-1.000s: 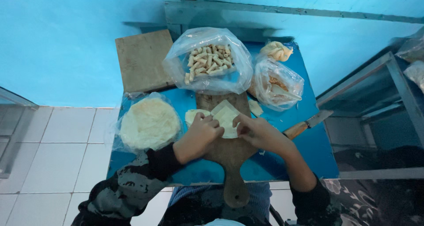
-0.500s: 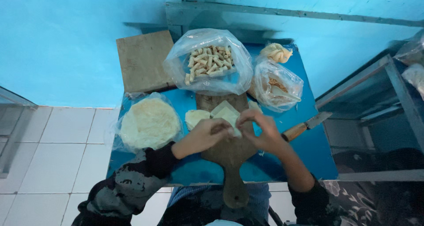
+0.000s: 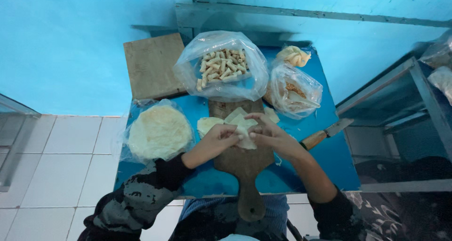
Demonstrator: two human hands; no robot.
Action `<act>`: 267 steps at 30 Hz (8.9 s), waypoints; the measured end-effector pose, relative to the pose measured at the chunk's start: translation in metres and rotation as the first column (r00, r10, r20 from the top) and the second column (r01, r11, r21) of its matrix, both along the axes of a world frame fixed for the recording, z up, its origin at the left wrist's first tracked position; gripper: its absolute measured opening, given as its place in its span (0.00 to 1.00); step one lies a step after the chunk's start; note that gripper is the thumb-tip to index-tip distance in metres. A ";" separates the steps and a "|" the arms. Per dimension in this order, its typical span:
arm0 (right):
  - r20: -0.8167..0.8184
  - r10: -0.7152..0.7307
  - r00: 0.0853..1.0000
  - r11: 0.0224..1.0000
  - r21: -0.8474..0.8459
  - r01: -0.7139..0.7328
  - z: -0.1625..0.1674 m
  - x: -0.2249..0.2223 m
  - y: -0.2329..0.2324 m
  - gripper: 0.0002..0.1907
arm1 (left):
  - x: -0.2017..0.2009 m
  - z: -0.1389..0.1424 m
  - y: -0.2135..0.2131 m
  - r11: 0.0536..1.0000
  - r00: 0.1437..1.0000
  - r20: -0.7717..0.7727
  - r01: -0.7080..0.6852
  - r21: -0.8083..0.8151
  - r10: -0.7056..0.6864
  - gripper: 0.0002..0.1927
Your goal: The person folds square dough pieces into triangular pastries on a wooden board, pressing the edges closed by hand. They occasionally add filling from a plastic bag using a spoon and stack the folded pieces on the board.
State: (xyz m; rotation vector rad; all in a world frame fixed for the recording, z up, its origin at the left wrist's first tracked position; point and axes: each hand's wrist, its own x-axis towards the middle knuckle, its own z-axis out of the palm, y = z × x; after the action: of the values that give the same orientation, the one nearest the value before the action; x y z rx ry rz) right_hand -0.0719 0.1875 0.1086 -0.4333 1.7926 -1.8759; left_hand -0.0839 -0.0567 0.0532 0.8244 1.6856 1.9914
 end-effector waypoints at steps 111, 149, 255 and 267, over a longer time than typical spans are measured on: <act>-0.560 -0.044 0.827 0.803 0.473 0.363 0.010 0.019 -0.015 0.26 | 0.023 0.065 -0.030 0.650 0.686 -0.707 -0.617 -0.444 0.169 0.15; -0.715 0.325 0.619 0.840 0.518 0.158 -0.010 0.029 -0.047 0.26 | -0.015 0.050 -0.055 0.790 0.715 -0.679 -0.315 -0.526 -0.166 0.05; -0.888 0.394 0.238 0.536 0.432 0.726 -0.013 0.074 0.001 0.28 | 0.110 0.009 0.025 0.591 0.483 -0.751 -0.792 -0.155 0.450 0.13; -0.818 0.559 0.137 0.522 0.475 0.708 -0.016 0.061 0.002 0.29 | 0.111 0.006 0.026 0.612 0.504 -0.769 -0.767 -0.191 0.392 0.14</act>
State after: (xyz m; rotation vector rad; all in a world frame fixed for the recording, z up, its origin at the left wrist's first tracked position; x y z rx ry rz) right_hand -0.0112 0.1890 0.0929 -1.4269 3.3619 0.0334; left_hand 0.0274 -0.0310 0.0588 0.8441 3.1658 1.4483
